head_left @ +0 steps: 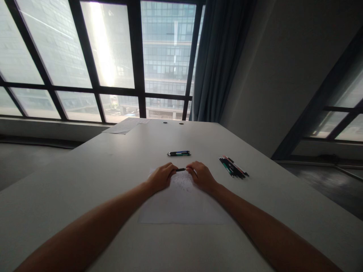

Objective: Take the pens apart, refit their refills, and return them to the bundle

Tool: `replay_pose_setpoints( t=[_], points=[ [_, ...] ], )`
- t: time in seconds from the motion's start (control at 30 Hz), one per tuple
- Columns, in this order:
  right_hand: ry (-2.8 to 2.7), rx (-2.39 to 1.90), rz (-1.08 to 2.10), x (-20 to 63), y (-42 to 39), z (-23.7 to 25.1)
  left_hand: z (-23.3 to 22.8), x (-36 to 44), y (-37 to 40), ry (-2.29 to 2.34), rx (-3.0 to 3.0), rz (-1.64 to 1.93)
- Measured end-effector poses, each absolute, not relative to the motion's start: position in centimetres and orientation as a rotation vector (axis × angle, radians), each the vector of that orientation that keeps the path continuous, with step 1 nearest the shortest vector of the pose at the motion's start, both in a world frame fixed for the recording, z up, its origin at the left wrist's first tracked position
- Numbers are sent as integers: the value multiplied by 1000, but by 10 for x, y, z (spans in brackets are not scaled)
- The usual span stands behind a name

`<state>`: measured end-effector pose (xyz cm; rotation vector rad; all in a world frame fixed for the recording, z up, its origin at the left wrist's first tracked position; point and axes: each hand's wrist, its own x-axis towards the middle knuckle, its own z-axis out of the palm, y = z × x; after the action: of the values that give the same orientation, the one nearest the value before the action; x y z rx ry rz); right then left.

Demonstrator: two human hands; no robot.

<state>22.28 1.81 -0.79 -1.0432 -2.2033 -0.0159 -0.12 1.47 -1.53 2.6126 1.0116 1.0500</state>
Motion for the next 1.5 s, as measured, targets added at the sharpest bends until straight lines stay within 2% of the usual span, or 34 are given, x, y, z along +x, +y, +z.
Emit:
replay_pose_setpoints(
  t=[0.2, 0.67, 1.23, 1.5],
  points=[
    [-2241, -1084, -23, 222, 17, -8, -17, -1, 15, 1017, 2629, 1050],
    [-2078, -915, 189, 222, 17, -11, -15, -1, 14, 1026, 2646, 1017],
    [-2234, -1110, 3, 222, 17, -10, -16, -2, 14, 977, 2648, 1042],
    [-2061, -963, 262, 219, 14, -8, -16, -2, 14, 998, 2656, 1039]
  ],
)
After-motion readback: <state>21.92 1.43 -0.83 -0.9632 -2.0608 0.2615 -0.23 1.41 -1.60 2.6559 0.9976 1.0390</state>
